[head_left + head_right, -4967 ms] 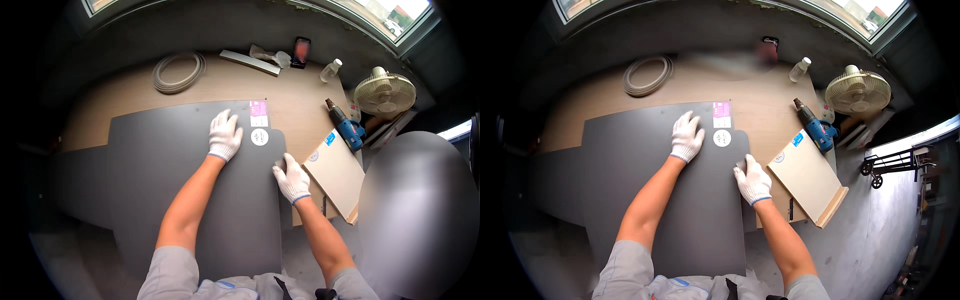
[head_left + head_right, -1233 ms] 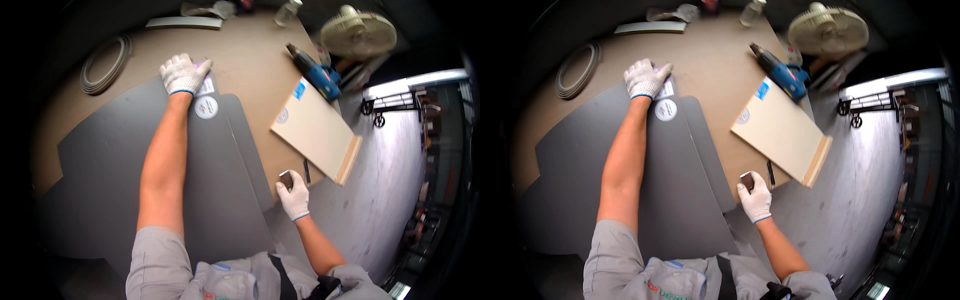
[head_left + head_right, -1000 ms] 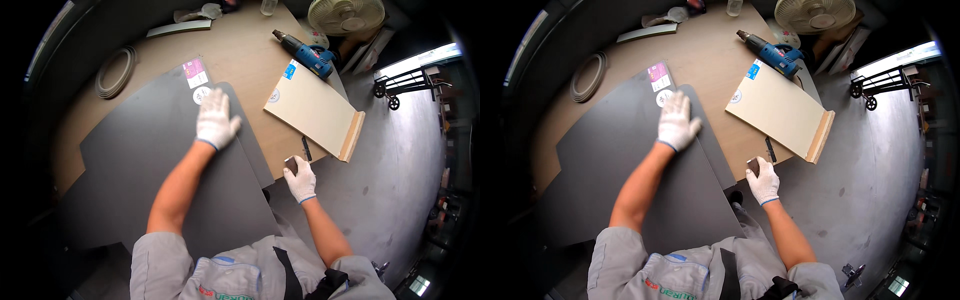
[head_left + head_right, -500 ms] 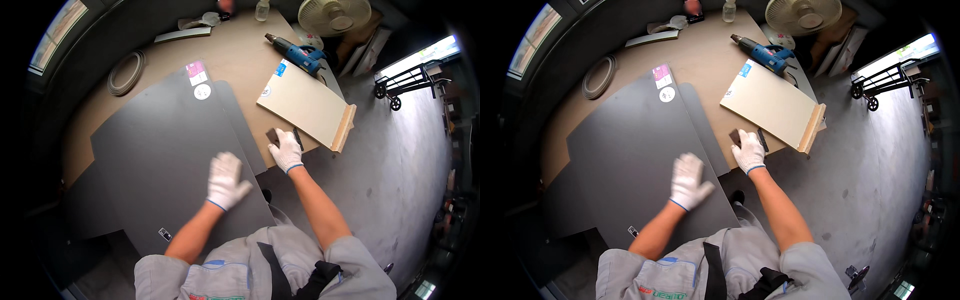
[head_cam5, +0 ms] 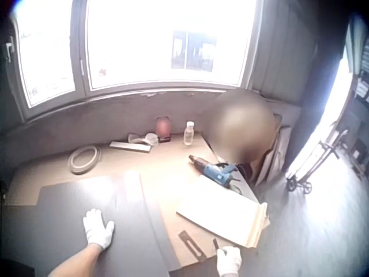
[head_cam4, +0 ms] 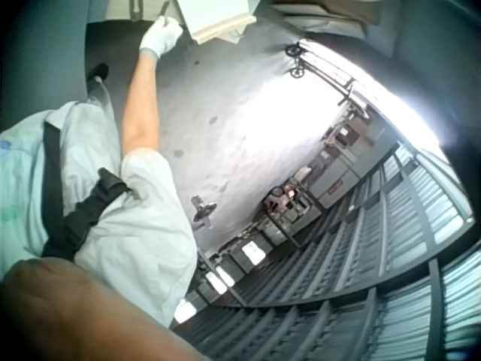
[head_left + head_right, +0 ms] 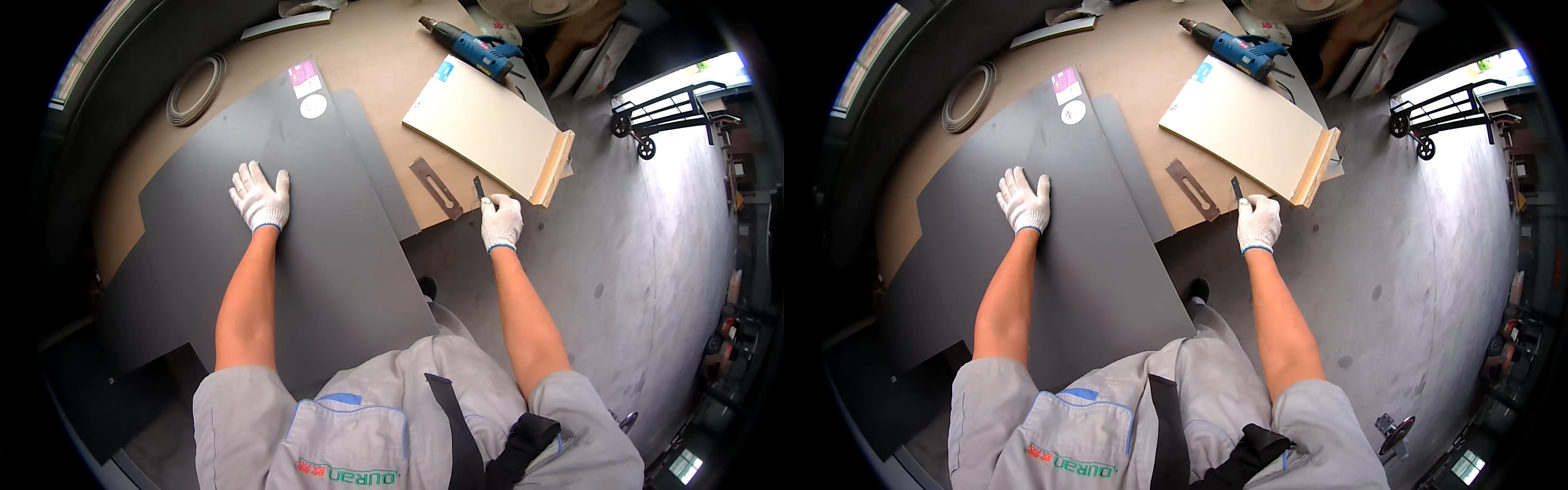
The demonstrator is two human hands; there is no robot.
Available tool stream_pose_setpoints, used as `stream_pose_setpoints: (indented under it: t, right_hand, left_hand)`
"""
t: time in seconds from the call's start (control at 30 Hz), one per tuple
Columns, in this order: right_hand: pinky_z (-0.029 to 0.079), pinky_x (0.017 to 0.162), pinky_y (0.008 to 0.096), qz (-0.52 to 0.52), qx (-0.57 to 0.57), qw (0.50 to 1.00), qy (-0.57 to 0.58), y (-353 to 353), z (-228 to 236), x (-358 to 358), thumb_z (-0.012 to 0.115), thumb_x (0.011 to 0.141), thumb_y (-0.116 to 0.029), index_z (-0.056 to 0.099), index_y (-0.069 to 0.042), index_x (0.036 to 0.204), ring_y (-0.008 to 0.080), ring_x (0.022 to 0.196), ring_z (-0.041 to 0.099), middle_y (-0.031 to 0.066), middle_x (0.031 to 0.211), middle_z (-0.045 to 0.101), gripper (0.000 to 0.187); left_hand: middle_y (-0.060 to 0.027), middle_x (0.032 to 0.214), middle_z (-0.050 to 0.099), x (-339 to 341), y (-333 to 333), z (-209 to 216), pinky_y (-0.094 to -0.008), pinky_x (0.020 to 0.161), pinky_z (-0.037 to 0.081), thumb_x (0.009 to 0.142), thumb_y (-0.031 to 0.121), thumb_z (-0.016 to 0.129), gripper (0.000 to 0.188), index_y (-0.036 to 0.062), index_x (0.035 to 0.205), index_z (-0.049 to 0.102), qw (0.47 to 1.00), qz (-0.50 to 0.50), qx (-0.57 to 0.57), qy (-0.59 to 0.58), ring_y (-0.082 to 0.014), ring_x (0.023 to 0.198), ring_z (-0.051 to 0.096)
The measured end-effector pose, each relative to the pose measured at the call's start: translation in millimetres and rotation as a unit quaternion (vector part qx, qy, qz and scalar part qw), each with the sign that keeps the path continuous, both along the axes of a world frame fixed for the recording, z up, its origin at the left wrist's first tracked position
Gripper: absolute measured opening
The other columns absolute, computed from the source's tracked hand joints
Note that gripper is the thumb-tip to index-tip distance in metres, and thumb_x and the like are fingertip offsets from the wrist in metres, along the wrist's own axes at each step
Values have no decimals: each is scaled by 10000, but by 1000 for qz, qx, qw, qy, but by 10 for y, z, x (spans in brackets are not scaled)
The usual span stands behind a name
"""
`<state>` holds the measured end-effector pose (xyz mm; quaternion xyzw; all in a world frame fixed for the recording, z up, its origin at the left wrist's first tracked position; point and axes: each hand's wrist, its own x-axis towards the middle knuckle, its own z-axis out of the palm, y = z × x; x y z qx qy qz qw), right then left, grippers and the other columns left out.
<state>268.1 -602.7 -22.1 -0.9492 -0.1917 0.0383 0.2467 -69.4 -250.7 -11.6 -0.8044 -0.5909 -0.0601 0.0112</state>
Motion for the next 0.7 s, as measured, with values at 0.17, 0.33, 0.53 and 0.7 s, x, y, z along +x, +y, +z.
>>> stream_pose_setpoints:
  t: [0.17, 0.33, 0.53, 0.7]
  right_hand:
    - [606, 845, 421, -65, 101, 985, 124, -7, -129, 80, 780, 930, -171, 685, 6, 1237, 275, 904, 772, 198, 1046, 784, 367]
    - [571, 621, 338, 17, 121, 947, 297, -95, 285, -246, 675, 920, -47, 689, 61, 1247, 184, 675, 698, 149, 878, 749, 344]
    - [569, 870, 328, 62, 164, 806, 565, -417, 530, -1262, 647, 939, -112, 715, 9, 1126, 149, 917, 701, 67, 960, 726, 233]
    - [480, 802, 296, -5, 252, 723, 644, -497, 442, -1456, 638, 864, -76, 738, -16, 994, 125, 850, 583, 9, 915, 683, 174]
  left_hand:
    - [-222, 1716, 342, 138, 30, -15, -579, 1311, 154, 1033, 665, 481, 875, 27, 1627, 398, 1000, -5, 6, 14, -431, 1604, 252]
    - [-242, 1722, 322, 59, -3, 12, -581, 1313, 145, 1031, 669, 474, 902, 10, 1639, 371, 999, -15, -19, 31, -446, 1605, 241]
    - [-271, 1731, 286, 122, -23, 88, -569, 1328, 96, 1023, 652, 509, 927, -1, 1658, 337, 998, -38, -50, 30, -456, 1621, 194]
    - [-261, 1744, 267, 370, 59, 151, -555, 1334, 84, 1026, 649, 502, 927, 2, 1666, 328, 997, -37, -65, 13, -448, 1632, 171]
